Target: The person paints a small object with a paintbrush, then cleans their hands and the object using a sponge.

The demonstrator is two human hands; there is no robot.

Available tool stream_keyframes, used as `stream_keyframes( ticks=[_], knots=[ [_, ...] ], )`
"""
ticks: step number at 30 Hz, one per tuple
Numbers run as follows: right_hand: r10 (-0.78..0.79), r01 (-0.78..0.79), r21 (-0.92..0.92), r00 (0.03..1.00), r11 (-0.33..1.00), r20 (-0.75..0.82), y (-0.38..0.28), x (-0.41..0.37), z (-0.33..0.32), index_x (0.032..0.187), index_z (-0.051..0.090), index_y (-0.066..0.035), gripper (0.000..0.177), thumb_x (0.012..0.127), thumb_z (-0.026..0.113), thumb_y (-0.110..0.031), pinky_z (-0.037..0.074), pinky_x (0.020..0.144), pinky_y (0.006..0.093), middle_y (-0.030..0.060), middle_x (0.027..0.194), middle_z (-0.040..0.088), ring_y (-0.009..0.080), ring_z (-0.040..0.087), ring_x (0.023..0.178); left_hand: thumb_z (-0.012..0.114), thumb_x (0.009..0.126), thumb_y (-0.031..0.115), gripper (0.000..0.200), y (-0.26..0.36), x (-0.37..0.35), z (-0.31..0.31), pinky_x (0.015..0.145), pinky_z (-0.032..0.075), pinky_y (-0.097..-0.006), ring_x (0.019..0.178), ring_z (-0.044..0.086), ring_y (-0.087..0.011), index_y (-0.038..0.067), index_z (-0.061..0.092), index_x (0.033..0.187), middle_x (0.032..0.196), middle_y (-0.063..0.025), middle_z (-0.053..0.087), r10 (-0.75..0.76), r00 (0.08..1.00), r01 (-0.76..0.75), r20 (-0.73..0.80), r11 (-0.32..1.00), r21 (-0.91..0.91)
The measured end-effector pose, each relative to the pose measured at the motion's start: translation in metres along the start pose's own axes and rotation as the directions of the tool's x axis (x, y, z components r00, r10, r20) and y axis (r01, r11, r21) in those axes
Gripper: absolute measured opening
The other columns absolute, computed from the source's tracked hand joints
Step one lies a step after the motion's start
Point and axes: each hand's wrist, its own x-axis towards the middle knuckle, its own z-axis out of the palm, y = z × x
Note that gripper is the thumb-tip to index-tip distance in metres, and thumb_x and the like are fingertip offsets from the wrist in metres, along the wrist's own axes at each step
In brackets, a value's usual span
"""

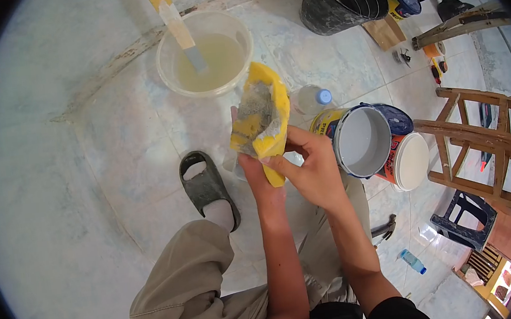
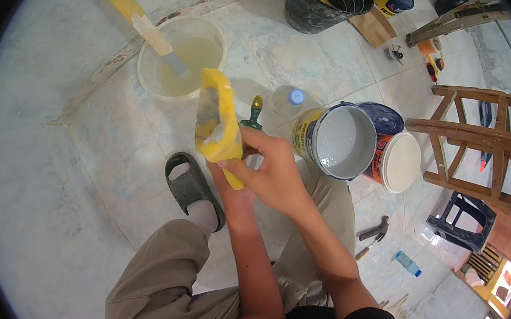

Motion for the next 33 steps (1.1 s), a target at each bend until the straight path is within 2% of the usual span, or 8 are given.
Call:
stream_keyframes(
  ticks=[3, 6, 9, 12, 17, 24, 29, 33],
  knots=[
    [0.086, -0.081, 0.13, 0.996, 0.988, -0.034, 0.001, -0.007, 0.008, 0.144, 0.049, 0.002, 0.057, 0.09, 0.066, 0.003, 0.052, 0.097, 0.0345, 0.0135, 0.118, 0.07, 0.0164, 0.066, 0.106, 0.071, 0.091, 0.005, 0.039, 0.016, 0.001, 0.0, 0.089, 0.051, -0.0306, 0.104, 0.064, -0.0134, -0.001, 0.057, 0.127, 0.121, -0.0074, 0.065, -0.015, 1.0, 0.015, -0.006, 0.984, 0.176],
    [0.171, -0.144, 0.414, 0.985, 0.899, -0.03, -0.014, -0.015, 0.011, 0.163, 0.006, -0.011, 0.092, 0.091, 0.062, 0.004, 0.05, 0.102, 0.0392, 0.0203, 0.142, 0.054, 0.024, 0.058, 0.123, 0.075, 0.087, -0.001, 0.032, 0.027, 0.003, 0.007, 0.082, 0.054, -0.028, 0.096, 0.067, -0.0126, -0.005, 0.066, 0.118, 0.112, -0.0081, 0.071, 0.026, 0.997, -0.008, -0.071, 0.97, 0.245],
    [-0.032, 0.045, 0.212, 0.997, 0.976, -0.066, -0.002, -0.015, 0.005, 0.158, -0.026, -0.02, 0.11, 0.092, 0.06, 0.002, 0.049, 0.103, 0.0405, 0.0252, 0.16, 0.029, 0.0313, 0.047, 0.135, 0.076, 0.085, -0.002, 0.036, 0.032, 0.002, 0.01, 0.083, 0.054, -0.0289, 0.097, 0.067, -0.0132, -0.006, 0.066, 0.119, 0.114, -0.0094, 0.071, -0.006, 0.999, 0.023, -0.047, 0.926, 0.377],
    [-0.124, 0.128, 0.105, 0.991, 0.986, -0.044, -0.002, -0.014, -0.007, 0.156, -0.031, -0.02, 0.113, 0.091, 0.06, 0.001, 0.051, 0.1, 0.0392, 0.0268, 0.166, 0.012, 0.0347, 0.035, 0.145, 0.078, 0.084, -0.001, 0.04, 0.031, 0.002, 0.014, 0.088, 0.055, -0.03, 0.1, 0.067, -0.0146, -0.007, 0.065, 0.122, 0.116, -0.0113, 0.071, 0.065, 0.998, -0.059, 0.001, 0.898, 0.436],
    [-0.1, 0.103, 0.065, 0.993, 0.993, -0.058, -0.014, -0.021, -0.016, 0.157, -0.024, -0.007, 0.105, 0.093, 0.06, -0.001, 0.054, 0.1, 0.0417, 0.0309, 0.165, 0.002, 0.0385, 0.045, 0.139, 0.08, 0.083, 0.0, 0.047, 0.022, 0.009, 0.008, 0.094, 0.053, -0.0308, 0.107, 0.067, -0.0174, -0.009, 0.062, 0.126, 0.121, -0.0145, 0.069, 0.306, 0.948, -0.303, 0.09, 0.776, 0.553],
    [-0.182, 0.201, 0.142, 0.974, 0.969, -0.135, -0.051, -0.03, -0.045, 0.159, -0.022, -0.024, 0.114, 0.085, 0.061, 0.0, 0.059, 0.092, 0.0428, 0.0312, 0.164, 0.012, 0.0376, 0.069, 0.111, 0.079, 0.085, -0.001, 0.043, 0.009, 0.012, -0.02, 0.092, 0.053, -0.0298, 0.105, 0.067, -0.0162, -0.009, 0.063, 0.125, 0.121, -0.0145, 0.07, 0.259, 0.961, -0.175, -0.098, 0.841, 0.512],
    [-0.206, 0.211, 0.066, 0.976, 0.975, -0.072, -0.033, -0.034, -0.049, 0.162, -0.008, -0.014, 0.107, 0.084, 0.062, 0.005, 0.06, 0.089, 0.0382, 0.0272, 0.166, 0.01, 0.0371, 0.066, 0.117, 0.076, 0.087, 0.001, 0.04, 0.017, 0.01, -0.015, 0.091, 0.052, -0.0288, 0.1, 0.066, -0.0145, -0.008, 0.064, 0.124, 0.115, -0.0109, 0.071, 0.211, 0.961, -0.127, -0.179, 0.911, 0.392],
    [-0.074, 0.077, 0.049, 0.996, 0.996, -0.047, -0.022, -0.033, -0.049, 0.162, 0.007, -0.008, 0.097, 0.085, 0.065, 0.003, 0.061, 0.085, 0.0361, 0.0275, 0.16, 0.029, 0.0363, 0.067, 0.115, 0.077, 0.088, 0.009, 0.05, 0.018, 0.007, -0.02, 0.098, 0.047, -0.0314, 0.113, 0.061, -0.0172, -0.005, 0.059, 0.133, 0.127, -0.01, 0.064, 0.189, 0.971, -0.152, -0.149, 0.961, 0.231]
  ],
)
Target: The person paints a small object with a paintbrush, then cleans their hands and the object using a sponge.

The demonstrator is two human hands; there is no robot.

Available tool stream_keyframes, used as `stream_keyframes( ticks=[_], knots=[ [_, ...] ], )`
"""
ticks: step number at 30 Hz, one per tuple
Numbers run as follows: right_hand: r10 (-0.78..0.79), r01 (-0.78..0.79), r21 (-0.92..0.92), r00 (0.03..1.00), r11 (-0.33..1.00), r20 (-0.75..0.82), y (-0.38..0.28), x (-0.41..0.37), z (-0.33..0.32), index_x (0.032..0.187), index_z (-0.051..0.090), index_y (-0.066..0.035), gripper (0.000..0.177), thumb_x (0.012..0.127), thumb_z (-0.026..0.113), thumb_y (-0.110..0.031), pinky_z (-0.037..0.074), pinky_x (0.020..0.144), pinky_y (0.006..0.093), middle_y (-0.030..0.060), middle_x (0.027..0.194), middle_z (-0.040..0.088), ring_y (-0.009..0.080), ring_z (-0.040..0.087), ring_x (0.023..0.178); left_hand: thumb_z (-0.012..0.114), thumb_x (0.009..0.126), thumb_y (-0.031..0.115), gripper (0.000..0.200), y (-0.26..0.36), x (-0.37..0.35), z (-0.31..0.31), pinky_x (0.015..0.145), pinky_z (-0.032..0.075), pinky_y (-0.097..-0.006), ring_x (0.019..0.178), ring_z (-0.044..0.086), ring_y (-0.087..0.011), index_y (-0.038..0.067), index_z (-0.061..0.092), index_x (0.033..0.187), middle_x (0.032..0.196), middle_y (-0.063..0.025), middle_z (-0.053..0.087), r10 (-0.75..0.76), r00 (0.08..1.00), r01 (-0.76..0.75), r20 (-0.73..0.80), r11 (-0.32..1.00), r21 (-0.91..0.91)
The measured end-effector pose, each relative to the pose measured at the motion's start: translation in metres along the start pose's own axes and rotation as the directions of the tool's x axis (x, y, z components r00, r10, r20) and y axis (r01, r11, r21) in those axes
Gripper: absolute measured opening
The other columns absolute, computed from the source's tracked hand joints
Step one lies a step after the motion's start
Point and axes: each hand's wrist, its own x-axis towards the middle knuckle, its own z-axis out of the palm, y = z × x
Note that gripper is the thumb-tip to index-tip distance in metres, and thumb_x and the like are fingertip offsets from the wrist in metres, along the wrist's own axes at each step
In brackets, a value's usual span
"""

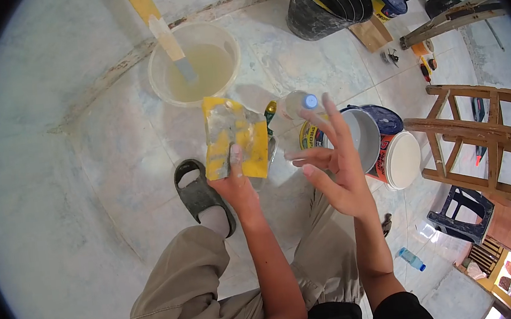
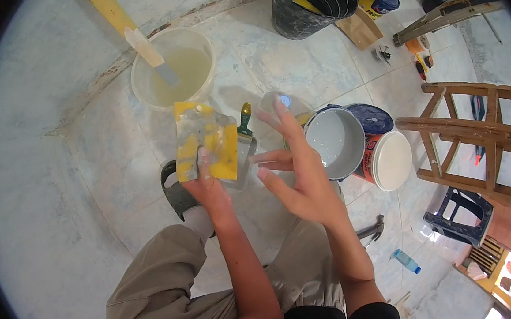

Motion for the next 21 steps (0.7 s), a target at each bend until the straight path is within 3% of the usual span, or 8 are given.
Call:
stream_keyframes(
  ticks=[1, 4, 7, 10, 11, 15, 19, 21],
  knots=[
    [0.049, -0.049, -0.009, 0.999, 0.999, 0.008, 0.002, 0.002, -0.001, 0.162, 0.011, -0.007, 0.095, 0.086, 0.066, 0.002, 0.061, 0.084, 0.0358, 0.0274, 0.158, 0.034, 0.0361, 0.067, 0.115, 0.078, 0.087, 0.012, 0.056, -0.001, 0.0, -0.002, 0.102, 0.045, -0.0328, 0.118, 0.059, -0.018, -0.004, 0.056, 0.136, 0.132, -0.0103, 0.062, 0.009, 1.0, -0.008, 0.022, 0.998, -0.063],
    [0.234, -0.235, -0.148, 0.972, 0.961, -0.026, 0.018, 0.005, 0.007, 0.16, 0.017, -0.005, 0.093, 0.085, 0.072, -0.003, 0.061, 0.08, 0.0347, 0.025, 0.152, 0.044, 0.0327, 0.068, 0.112, 0.088, 0.074, 0.025, 0.072, 0.006, -0.003, -0.006, 0.106, 0.043, -0.0364, 0.123, 0.058, -0.0207, -0.004, 0.06, 0.133, 0.136, -0.0144, 0.061, -0.132, 0.915, 0.186, 0.38, 0.977, -0.107],
    [0.189, -0.192, -0.027, 0.977, 0.981, -0.097, 0.03, 0.009, 0.013, 0.156, 0.028, -0.002, 0.086, 0.084, 0.076, -0.007, 0.061, 0.076, 0.0328, 0.0191, 0.148, 0.05, 0.0272, 0.07, 0.107, 0.09, 0.064, 0.035, 0.086, 0.021, -0.003, 0.008, 0.119, 0.028, -0.0424, 0.148, 0.035, -0.0284, -0.002, 0.06, 0.135, 0.157, -0.018, 0.04, -0.05, 0.696, 0.096, 0.716, 0.995, -0.024],
    [0.184, -0.18, 0.081, 0.982, 0.98, -0.046, 0.04, 0.012, -0.003, 0.148, 0.04, 0.001, 0.074, 0.084, 0.077, -0.007, 0.061, 0.074, 0.0312, 0.0158, 0.141, 0.054, 0.0231, 0.069, 0.103, 0.089, 0.063, 0.037, 0.087, 0.015, 0.005, 0.003, 0.123, 0.015, -0.0491, 0.157, 0.009, -0.0326, 0.003, 0.061, 0.138, 0.169, -0.0165, 0.016, -0.001, 0.543, -0.03, 0.84, 0.999, 0.021],
    [0.156, -0.141, 0.158, 0.984, 0.977, -0.084, 0.04, 0.009, -0.004, 0.138, 0.048, 0.003, 0.056, 0.088, 0.072, -0.003, 0.062, 0.075, 0.0328, 0.0144, 0.128, 0.06, 0.0222, 0.069, 0.1, 0.088, 0.064, 0.039, 0.086, 0.013, 0.004, 0.001, 0.123, 0.015, -0.0509, 0.157, 0.008, -0.0329, 0.004, 0.062, 0.138, 0.169, -0.016, 0.014, -0.008, 0.576, -0.023, 0.818, 0.999, 0.025],
    [0.275, -0.209, 0.374, 0.952, 0.904, -0.132, 0.033, 0.0, -0.015, 0.132, 0.053, 0.004, 0.037, 0.097, 0.058, -0.005, 0.064, 0.073, 0.0379, 0.0151, 0.115, 0.068, 0.0271, 0.072, 0.096, 0.083, 0.068, 0.05, 0.087, 0.02, 0.003, 0.001, 0.122, 0.013, -0.0562, 0.157, 0.004, -0.0334, 0.01, 0.06, 0.142, 0.17, -0.0138, 0.006, -0.085, 0.69, 0.058, 0.719, 0.996, 0.062],
    [0.301, -0.207, 0.405, 0.936, 0.89, -0.183, 0.034, -0.002, -0.015, 0.132, 0.053, 0.004, 0.036, 0.099, 0.057, -0.012, 0.063, 0.074, 0.0377, 0.0167, 0.118, 0.067, 0.0298, 0.073, 0.093, 0.076, 0.072, 0.06, 0.098, 0.029, -0.001, 0.007, 0.122, 0.012, -0.0584, 0.157, 0.003, -0.0339, 0.011, 0.047, 0.152, 0.171, -0.0108, 0.001, -0.147, 0.739, 0.192, 0.657, 0.981, 0.004],
    [0.3, -0.216, 0.372, 0.936, 0.903, -0.184, 0.036, -0.003, -0.011, 0.132, 0.054, 0.003, 0.037, 0.099, 0.057, -0.014, 0.063, 0.074, 0.0381, 0.017, 0.118, 0.068, 0.0304, 0.073, 0.093, 0.072, 0.074, 0.068, 0.112, 0.027, -0.003, 0.01, 0.121, 0.014, -0.0575, 0.156, 0.008, -0.0322, 0.011, 0.028, 0.16, 0.171, -0.0097, 0.005, -0.173, 0.769, 0.167, 0.616, 0.984, 0.068]
  ],
)
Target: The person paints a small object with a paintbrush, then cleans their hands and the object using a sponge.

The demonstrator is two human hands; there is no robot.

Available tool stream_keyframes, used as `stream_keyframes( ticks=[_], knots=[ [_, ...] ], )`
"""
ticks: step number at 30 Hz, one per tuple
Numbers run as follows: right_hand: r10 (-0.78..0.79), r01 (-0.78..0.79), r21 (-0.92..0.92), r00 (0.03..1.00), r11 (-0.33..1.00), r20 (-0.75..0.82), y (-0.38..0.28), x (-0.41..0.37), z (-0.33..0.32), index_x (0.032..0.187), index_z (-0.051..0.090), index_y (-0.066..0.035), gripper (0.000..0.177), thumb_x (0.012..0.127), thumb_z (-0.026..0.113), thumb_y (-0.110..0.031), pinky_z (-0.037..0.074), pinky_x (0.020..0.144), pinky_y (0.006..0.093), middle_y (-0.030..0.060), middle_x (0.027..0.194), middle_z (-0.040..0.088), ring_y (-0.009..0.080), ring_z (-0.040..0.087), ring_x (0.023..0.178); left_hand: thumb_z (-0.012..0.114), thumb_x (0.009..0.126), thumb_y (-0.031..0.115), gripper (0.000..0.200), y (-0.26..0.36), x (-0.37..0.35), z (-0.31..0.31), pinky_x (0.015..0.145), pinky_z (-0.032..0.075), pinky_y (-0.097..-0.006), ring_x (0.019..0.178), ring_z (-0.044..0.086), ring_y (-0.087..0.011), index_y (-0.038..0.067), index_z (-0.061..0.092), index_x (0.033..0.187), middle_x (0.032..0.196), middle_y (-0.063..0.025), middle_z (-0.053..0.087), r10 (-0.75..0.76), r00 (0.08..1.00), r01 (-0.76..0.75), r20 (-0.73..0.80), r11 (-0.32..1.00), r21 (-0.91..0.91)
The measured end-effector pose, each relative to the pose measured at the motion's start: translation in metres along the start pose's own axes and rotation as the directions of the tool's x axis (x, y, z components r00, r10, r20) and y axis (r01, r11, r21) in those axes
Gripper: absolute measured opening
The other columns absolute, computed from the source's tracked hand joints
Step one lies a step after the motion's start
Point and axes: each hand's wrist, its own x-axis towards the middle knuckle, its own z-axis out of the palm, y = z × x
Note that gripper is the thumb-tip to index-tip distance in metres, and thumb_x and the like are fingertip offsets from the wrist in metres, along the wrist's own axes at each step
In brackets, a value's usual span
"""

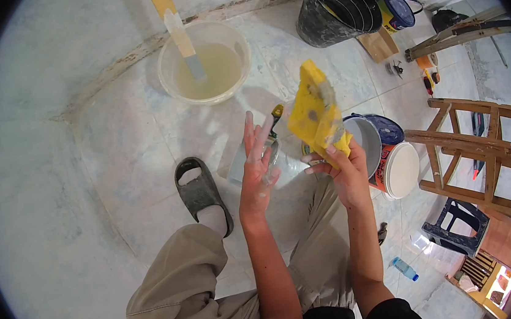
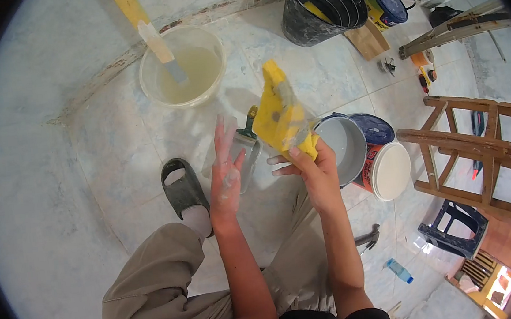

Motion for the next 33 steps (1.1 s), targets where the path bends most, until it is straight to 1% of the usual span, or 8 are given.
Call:
stream_keyframes(
  ticks=[4, 9, 13, 15, 18, 21, 27, 33],
  knots=[
    [0.096, -0.109, 0.09, 0.987, 0.99, 0.132, 0.005, -0.005, 0.002, 0.132, 0.055, 0.003, 0.038, 0.099, 0.058, -0.016, 0.062, 0.076, 0.0397, 0.0168, 0.117, 0.068, 0.0292, 0.072, 0.096, 0.068, 0.081, 0.068, 0.115, -0.003, -0.001, 0.0, 0.122, 0.017, -0.0533, 0.155, 0.016, -0.03, 0.011, 0.012, 0.164, 0.17, -0.0121, 0.013, 0.008, 0.998, -0.002, -0.059, 0.995, 0.1],
    [0.187, -0.225, 0.143, 0.953, 0.964, 0.237, 0.018, -0.01, 0.002, 0.133, 0.055, 0.003, 0.039, 0.099, 0.056, -0.017, 0.062, 0.076, 0.0401, 0.017, 0.119, 0.067, 0.0271, 0.069, 0.103, 0.067, 0.094, 0.042, 0.092, 0.002, -0.001, 0.006, 0.122, 0.023, -0.0436, 0.151, 0.026, -0.0286, 0.009, 0.015, 0.163, 0.166, -0.0157, 0.022, 0.017, 0.994, -0.015, -0.106, 1.0, 0.023],
    [0.107, -0.142, 0.102, 0.95, 0.985, 0.294, 0.028, -0.012, -0.002, 0.136, 0.054, 0.002, 0.047, 0.098, 0.057, -0.024, 0.056, 0.091, 0.0454, 0.0167, 0.13, 0.062, 0.0287, 0.063, 0.117, 0.064, 0.099, 0.019, 0.076, -0.004, -0.001, 0.001, 0.12, 0.028, -0.0397, 0.148, 0.032, -0.0242, 0.006, 0.023, 0.161, 0.163, -0.0147, 0.031, -0.062, 0.993, 0.047, -0.099, 0.988, -0.144],
    [0.012, -0.081, 0.188, 0.939, 0.979, 0.343, 0.033, -0.013, -0.003, 0.139, 0.053, 0.001, 0.052, 0.098, 0.054, -0.031, 0.049, 0.102, 0.048, 0.0162, 0.136, 0.06, 0.0297, 0.058, 0.124, 0.062, 0.1, 0.015, 0.07, -0.008, -0.002, 0.001, 0.119, 0.03, -0.0383, 0.147, 0.035, -0.0227, 0.004, 0.027, 0.159, 0.16, -0.0136, 0.036, -0.067, 0.991, 0.052, -0.117, 0.991, -0.125],
    [0.096, -0.263, 0.567, 0.947, 0.781, 0.307, 0.029, -0.016, 0.006, 0.142, 0.051, 0.0, 0.059, 0.099, 0.044, -0.039, 0.037, 0.114, 0.0476, 0.0149, 0.143, 0.057, 0.0307, 0.054, 0.131, 0.062, 0.1, 0.015, 0.065, -0.009, -0.001, 0.002, 0.117, 0.033, -0.0367, 0.145, 0.038, -0.022, 0.001, 0.032, 0.156, 0.155, -0.0128, 0.042, 0.007, 0.993, -0.024, -0.114, 0.989, -0.144],
    [0.216, -0.248, 0.428, 0.969, 0.869, 0.122, 0.046, -0.009, 0.001, 0.146, 0.046, 0.0, 0.065, 0.098, 0.035, -0.042, 0.042, 0.11, 0.0472, 0.0153, 0.144, 0.056, 0.0327, 0.056, 0.13, 0.062, 0.099, 0.013, 0.064, -0.006, 0.001, 0.003, 0.116, 0.035, -0.0377, 0.143, 0.038, -0.0217, -0.001, 0.033, 0.155, 0.152, -0.0122, 0.043, 0.05, 0.991, -0.072, -0.123, 0.982, -0.176],
    [0.089, -0.191, 0.673, 0.979, 0.715, 0.183, 0.058, 0.0, 0.018, 0.145, 0.047, 0.001, 0.062, 0.092, 0.037, -0.03, 0.042, 0.112, 0.045, 0.0165, 0.141, 0.058, 0.0315, 0.057, 0.129, 0.063, 0.099, 0.014, 0.066, -0.005, 0.005, 0.004, 0.114, 0.036, -0.0376, 0.139, 0.042, -0.022, 0.002, 0.031, 0.155, 0.148, -0.0148, 0.046, 0.141, 0.972, -0.166, -0.186, 0.977, -0.13],
    [0.11, -0.161, 0.198, 0.963, 0.967, 0.245, 0.076, -0.001, 0.018, 0.143, 0.048, -0.002, 0.061, 0.086, 0.067, -0.007, 0.046, 0.106, 0.0376, 0.0091, 0.138, 0.059, 0.0211, 0.059, 0.124, 0.06, 0.102, 0.027, 0.067, -0.014, 0.005, 0.002, 0.109, 0.041, -0.0348, 0.131, 0.052, -0.0211, 0.005, 0.028, 0.157, 0.144, -0.0144, 0.053, 0.21, 0.939, -0.212, -0.271, 0.977, 0.022]
  ],
)
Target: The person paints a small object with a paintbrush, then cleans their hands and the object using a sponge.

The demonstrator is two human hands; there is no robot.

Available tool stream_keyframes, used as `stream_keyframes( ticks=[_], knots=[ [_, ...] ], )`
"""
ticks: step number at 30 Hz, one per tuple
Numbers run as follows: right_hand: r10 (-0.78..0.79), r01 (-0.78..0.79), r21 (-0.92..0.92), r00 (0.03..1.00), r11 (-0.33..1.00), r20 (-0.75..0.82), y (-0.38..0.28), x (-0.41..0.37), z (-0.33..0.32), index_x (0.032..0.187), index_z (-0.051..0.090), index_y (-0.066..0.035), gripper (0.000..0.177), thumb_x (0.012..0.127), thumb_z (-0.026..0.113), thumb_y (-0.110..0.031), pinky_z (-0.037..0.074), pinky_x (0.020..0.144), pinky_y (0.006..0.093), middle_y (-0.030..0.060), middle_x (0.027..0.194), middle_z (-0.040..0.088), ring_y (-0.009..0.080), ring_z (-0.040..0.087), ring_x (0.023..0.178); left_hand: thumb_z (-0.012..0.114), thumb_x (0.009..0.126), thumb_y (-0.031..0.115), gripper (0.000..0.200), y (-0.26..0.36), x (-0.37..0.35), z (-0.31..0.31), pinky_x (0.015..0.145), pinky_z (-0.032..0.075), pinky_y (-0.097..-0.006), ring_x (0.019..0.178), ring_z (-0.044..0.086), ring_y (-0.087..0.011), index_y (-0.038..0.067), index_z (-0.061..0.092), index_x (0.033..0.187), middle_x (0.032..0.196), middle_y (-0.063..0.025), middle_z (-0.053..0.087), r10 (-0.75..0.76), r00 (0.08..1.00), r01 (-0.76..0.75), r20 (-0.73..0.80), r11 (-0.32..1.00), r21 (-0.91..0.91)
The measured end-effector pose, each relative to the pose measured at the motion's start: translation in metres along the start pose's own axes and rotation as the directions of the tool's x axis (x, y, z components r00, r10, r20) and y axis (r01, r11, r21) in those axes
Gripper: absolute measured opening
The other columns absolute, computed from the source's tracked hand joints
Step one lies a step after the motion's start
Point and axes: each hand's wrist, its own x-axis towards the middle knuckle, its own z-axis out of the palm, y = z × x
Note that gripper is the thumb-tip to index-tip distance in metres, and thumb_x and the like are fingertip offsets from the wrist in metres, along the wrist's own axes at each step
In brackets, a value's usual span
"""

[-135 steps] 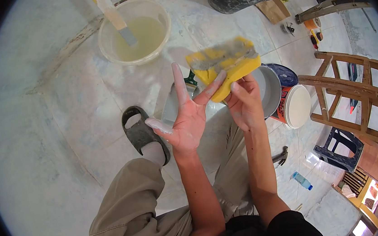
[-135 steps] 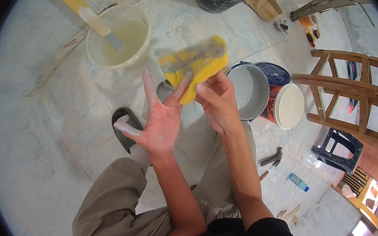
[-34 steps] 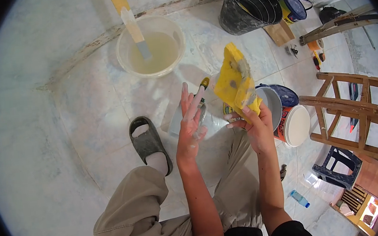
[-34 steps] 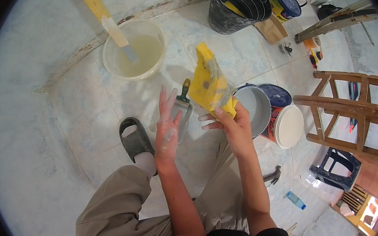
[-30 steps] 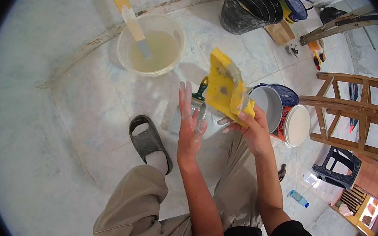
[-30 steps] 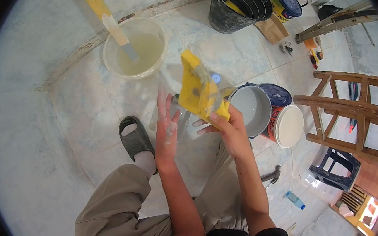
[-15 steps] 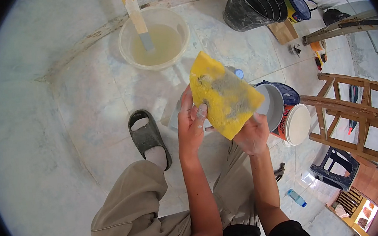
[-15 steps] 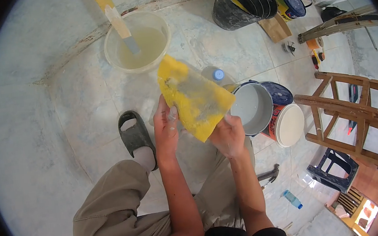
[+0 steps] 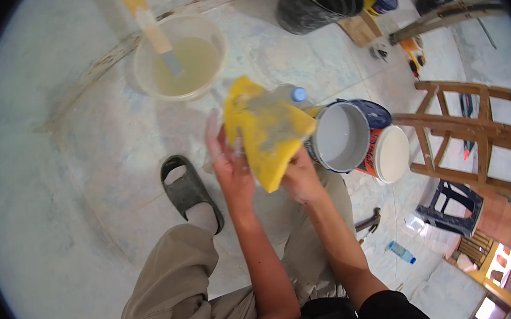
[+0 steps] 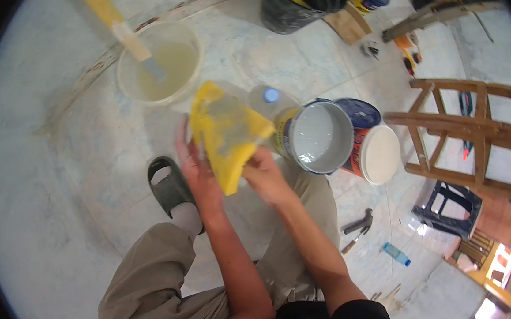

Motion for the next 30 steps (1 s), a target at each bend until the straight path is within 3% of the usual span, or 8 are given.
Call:
stream_keyframes(
  ticks=[6, 7, 9, 16, 20, 24, 25, 30],
  knots=[
    [-0.252, 0.245, -0.108, 0.966, 0.963, -0.057, -0.018, 0.008, 0.041, 0.137, 0.05, -0.002, 0.072, 0.074, 0.085, 0.0, 0.051, 0.095, 0.0328, 0.0059, 0.118, 0.066, 0.0144, 0.062, 0.112, 0.066, 0.095, 0.014, 0.079, -0.008, -0.002, -0.008, 0.11, 0.041, -0.0368, 0.137, 0.044, -0.0259, 0.008, 0.02, 0.159, 0.155, -0.0144, 0.034, 0.046, 0.999, -0.041, -0.019, 0.979, 0.2],
    [-0.419, 0.373, -0.431, 0.908, 0.822, -0.013, -0.014, 0.012, 0.033, 0.13, 0.05, -0.001, 0.07, 0.072, 0.088, -0.003, 0.051, 0.092, 0.0309, 0.0061, 0.113, 0.065, 0.0121, 0.062, 0.108, 0.066, 0.094, 0.01, 0.077, -0.006, -0.003, -0.006, 0.112, 0.039, -0.038, 0.142, 0.039, -0.0278, 0.007, 0.023, 0.158, 0.159, -0.0138, 0.025, 0.08, 0.997, -0.079, 0.01, 0.956, 0.283],
    [-0.409, 0.352, -0.385, 0.909, 0.853, -0.077, -0.015, 0.012, 0.033, 0.125, 0.05, -0.002, 0.066, 0.071, 0.088, -0.003, 0.05, 0.091, 0.0299, 0.0062, 0.114, 0.063, 0.0114, 0.061, 0.108, 0.067, 0.09, 0.008, 0.079, -0.001, -0.003, -0.001, 0.115, 0.035, -0.0415, 0.146, 0.033, -0.0299, 0.007, 0.025, 0.157, 0.164, -0.0119, 0.015, 0.099, 0.995, -0.095, 0.002, 0.94, 0.327],
    [-0.466, 0.36, -0.353, 0.837, 0.864, -0.286, -0.028, 0.007, 0.029, 0.116, 0.054, -0.004, 0.055, 0.071, 0.086, -0.001, 0.051, 0.088, 0.0297, 0.0055, 0.114, 0.062, 0.0135, 0.063, 0.104, 0.071, 0.085, 0.003, 0.1, 0.002, -0.003, 0.011, 0.118, 0.026, -0.0525, 0.149, 0.032, -0.0292, 0.015, 0.007, 0.161, 0.165, -0.0107, 0.013, 0.1, 0.995, -0.099, 0.016, 0.921, 0.378],
    [-0.598, 0.421, -0.552, 0.779, 0.72, -0.185, -0.045, 0.002, 0.024, 0.12, 0.057, -0.002, 0.051, 0.076, 0.082, -0.002, 0.051, 0.088, 0.0297, 0.0071, 0.113, 0.065, 0.0155, 0.065, 0.102, 0.073, 0.083, 0.003, 0.104, 0.016, -0.001, 0.017, 0.117, 0.018, -0.0641, 0.149, 0.031, -0.0304, 0.017, 0.006, 0.161, 0.165, -0.0115, 0.013, 0.04, 0.998, -0.05, 0.041, 0.952, 0.303],
    [-0.702, 0.413, -0.703, 0.691, 0.58, -0.173, -0.075, 0.009, 0.001, 0.126, 0.058, 0.001, 0.053, 0.078, 0.08, -0.002, 0.054, 0.089, 0.0316, 0.0092, 0.112, 0.069, 0.0181, 0.068, 0.1, 0.084, 0.075, 0.01, 0.108, 0.02, 0.004, -0.007, 0.116, 0.032, -0.0537, 0.145, 0.037, -0.0311, 0.01, 0.015, 0.159, 0.16, -0.0139, 0.026, 0.065, 0.988, -0.048, -0.143, 0.991, 0.122],
    [-0.688, 0.435, -0.63, 0.689, 0.643, -0.227, -0.089, 0.012, -0.005, 0.125, 0.058, 0.002, 0.051, 0.079, 0.079, -0.002, 0.055, 0.088, 0.0327, 0.0101, 0.112, 0.069, 0.0193, 0.068, 0.101, 0.072, 0.089, 0.014, 0.084, 0.019, 0.007, -0.009, 0.112, 0.04, -0.0485, 0.139, 0.045, -0.031, 0.007, 0.022, 0.156, 0.156, -0.0137, 0.034, 0.113, 0.955, -0.074, -0.275, 0.986, 0.148],
    [-0.694, 0.496, -0.528, 0.661, 0.689, -0.285, -0.145, 0.049, -0.024, 0.124, 0.053, 0.006, 0.041, 0.088, 0.071, -0.003, 0.059, 0.084, 0.0339, 0.0173, 0.112, 0.069, 0.0251, 0.071, 0.1, 0.044, 0.104, 0.027, 0.055, 0.024, 0.007, -0.021, 0.109, 0.046, -0.0475, 0.135, 0.049, -0.0329, 0.008, 0.028, 0.153, 0.152, -0.0186, 0.038, 0.03, 0.808, -0.05, -0.589, 0.999, -0.018]
  ],
)
